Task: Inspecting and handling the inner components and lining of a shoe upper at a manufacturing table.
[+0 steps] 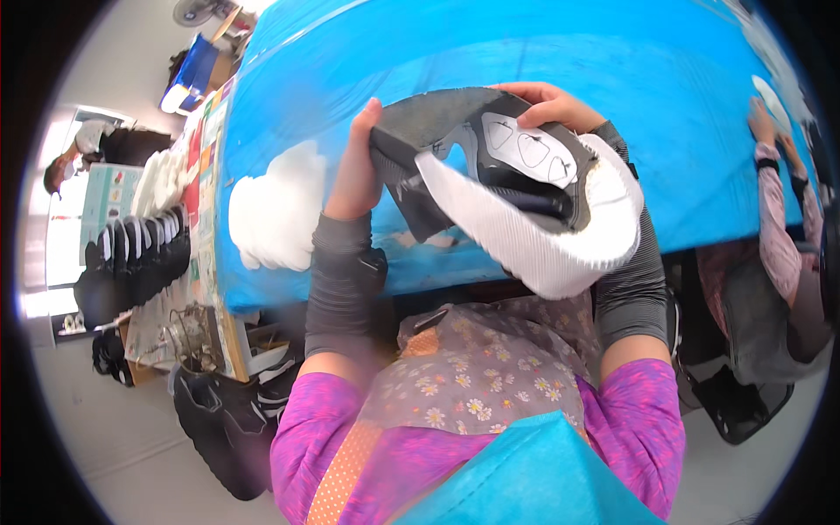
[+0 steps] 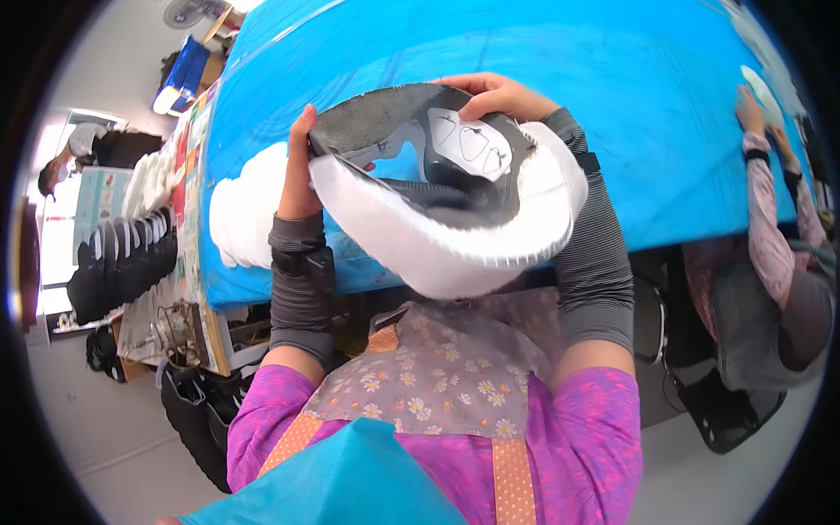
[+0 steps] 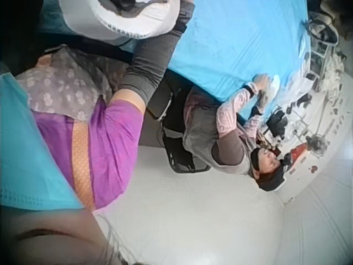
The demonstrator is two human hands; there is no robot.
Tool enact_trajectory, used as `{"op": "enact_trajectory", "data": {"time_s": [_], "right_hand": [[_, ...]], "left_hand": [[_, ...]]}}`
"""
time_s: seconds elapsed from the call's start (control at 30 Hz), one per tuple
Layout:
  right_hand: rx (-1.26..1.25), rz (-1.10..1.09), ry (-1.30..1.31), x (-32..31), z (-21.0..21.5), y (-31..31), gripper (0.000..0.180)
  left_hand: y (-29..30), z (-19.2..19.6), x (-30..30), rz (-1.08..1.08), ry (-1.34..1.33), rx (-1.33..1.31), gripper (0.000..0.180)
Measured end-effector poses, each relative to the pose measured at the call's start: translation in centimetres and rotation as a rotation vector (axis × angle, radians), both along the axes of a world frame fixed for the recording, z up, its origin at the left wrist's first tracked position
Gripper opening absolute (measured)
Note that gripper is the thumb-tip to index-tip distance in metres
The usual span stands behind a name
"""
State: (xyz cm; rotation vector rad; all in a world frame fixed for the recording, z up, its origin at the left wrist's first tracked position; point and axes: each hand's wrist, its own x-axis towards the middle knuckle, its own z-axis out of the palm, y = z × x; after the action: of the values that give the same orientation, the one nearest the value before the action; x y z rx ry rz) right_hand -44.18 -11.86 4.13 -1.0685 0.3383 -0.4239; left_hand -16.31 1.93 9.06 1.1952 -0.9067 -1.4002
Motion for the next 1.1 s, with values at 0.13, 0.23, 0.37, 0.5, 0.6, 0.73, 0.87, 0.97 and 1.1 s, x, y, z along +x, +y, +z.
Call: {"op": "enact_trajectory", "data": {"time_s": [0.13, 0.23, 0.37, 0.5, 0.6, 0.73, 0.87, 0.97, 1.1], "right_hand": [[-0.070, -0.110, 0.048, -4.4, 0.9, 3.2, 0.063], [-0.182, -0.185, 0.181, -8.0, 1.0, 5.8, 0.060], [-0.596, -0.399, 0.436, -13.6, 1.1, 8.1, 0.051], [-0.950, -0.737, 0.377, -17.5, 3.7, 10.3, 0.038], [-1.288, -0.919, 0.361, -17.8, 6.4, 13.3, 0.033], [-1.398, -0.780, 0.416, -17.0, 5.0, 13.4, 0.024], [-1.105, -0.840, 0.326, -18.0, 3.1, 14.6, 0.030], [-0.996, -0.796, 0.402, -17.3, 3.1, 15.2, 0.031], [-0.884, -0.725, 0.509, -17.9, 2.9, 15.4, 0.033]], "left_hand": [[-1.2, -0.5, -2.4, -0.078, 0.024, 0.050, 0.073], [-1.2, -0.3, -5.9, -0.112, -0.013, 0.072, 0.065], [-0.9, -0.2, -10.2, -0.129, -0.273, -0.052, 0.050], [-2.2, 0.1, -12.0, -0.112, -0.289, 0.081, 0.041], [-3.0, 1.0, -14.0, -0.220, -0.365, 0.181, 0.046], [-5.8, -1.3, -12.3, -0.276, -0.401, 0.113, 0.053], [-6.5, -0.2, -14.7, -0.361, -0.406, 0.245, 0.058], [-7.6, -1.4, -13.2, -0.390, -0.391, 0.224, 0.060], [-7.8, -1.6, -13.8, -0.346, -0.446, 0.223, 0.065]]}}
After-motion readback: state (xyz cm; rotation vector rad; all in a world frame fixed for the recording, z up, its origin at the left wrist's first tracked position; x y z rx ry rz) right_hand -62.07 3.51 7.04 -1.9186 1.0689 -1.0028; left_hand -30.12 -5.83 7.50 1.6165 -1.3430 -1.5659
